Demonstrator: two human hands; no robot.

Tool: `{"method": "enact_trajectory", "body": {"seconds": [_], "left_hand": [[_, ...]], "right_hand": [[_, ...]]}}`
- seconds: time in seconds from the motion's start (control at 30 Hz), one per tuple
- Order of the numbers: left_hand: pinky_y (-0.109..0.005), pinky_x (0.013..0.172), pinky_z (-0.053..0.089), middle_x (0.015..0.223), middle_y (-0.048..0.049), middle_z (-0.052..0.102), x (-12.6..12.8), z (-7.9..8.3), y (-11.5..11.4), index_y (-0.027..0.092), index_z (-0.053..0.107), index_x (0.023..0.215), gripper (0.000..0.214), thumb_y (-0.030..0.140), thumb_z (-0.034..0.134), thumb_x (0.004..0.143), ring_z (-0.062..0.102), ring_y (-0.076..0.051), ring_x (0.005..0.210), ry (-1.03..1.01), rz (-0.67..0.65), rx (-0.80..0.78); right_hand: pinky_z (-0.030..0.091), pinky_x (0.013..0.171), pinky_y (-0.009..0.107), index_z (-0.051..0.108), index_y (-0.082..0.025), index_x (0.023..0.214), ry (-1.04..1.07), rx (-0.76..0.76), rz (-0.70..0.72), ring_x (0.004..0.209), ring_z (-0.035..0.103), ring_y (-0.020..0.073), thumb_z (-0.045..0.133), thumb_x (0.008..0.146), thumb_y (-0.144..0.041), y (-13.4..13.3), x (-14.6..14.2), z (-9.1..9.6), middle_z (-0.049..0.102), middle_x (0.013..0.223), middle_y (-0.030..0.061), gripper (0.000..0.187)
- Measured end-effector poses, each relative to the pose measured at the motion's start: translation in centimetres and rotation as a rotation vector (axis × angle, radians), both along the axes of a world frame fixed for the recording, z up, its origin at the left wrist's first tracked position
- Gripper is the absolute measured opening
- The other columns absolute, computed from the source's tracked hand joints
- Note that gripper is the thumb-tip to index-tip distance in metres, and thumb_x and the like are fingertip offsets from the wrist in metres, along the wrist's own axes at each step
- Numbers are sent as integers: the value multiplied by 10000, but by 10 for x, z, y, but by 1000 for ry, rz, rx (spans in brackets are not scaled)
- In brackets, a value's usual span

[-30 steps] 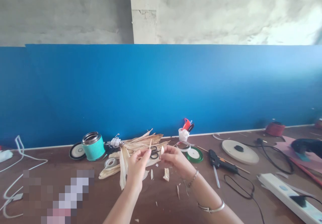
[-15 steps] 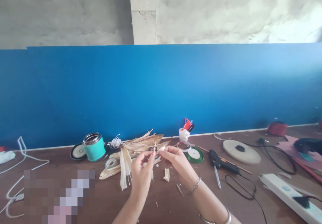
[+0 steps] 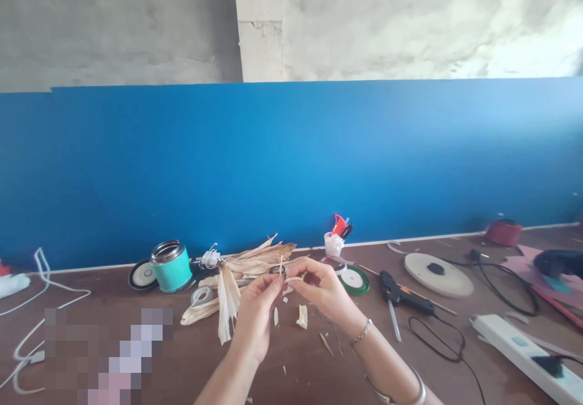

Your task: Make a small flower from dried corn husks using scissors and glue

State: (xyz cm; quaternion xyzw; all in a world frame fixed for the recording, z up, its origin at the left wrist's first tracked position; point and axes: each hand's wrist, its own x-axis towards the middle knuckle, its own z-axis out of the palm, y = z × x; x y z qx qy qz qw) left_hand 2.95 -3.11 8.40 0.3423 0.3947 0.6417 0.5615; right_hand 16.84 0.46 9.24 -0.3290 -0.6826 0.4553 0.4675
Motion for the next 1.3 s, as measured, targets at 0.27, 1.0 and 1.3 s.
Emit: {"method": "enact_trajectory", "body": {"seconds": [0.27,1.0,1.3], "left_hand": [[-264,709,421,706,-58,703,0,4,-4,154,726,714,227,363,736,625,592,-176,728,205,37,-39],[-307,655,469,607,-34,669,5,-2,-8,205,739,738,211,397,695,664,622,-233,680,511,231,125],[-310,643,470,637,-47,689,6,2,-10,192,731,745,257,430,697,654,620,-227,667,456,223,87]], "right_hand": [[477,671,295,648,-195,785,-96,162,-147,737,592,174,572,800,-261,1,5,4,660,800,37,101],[398,540,214,483,-197,736,152,-157,-56,573,491,104,567,673,-195,-7,-6,11,525,612,-40,105],[448,570,222,500,-193,771,260,-321,124,663,585,133,726,662,-305,-6,1,12,594,706,-13,274]]}}
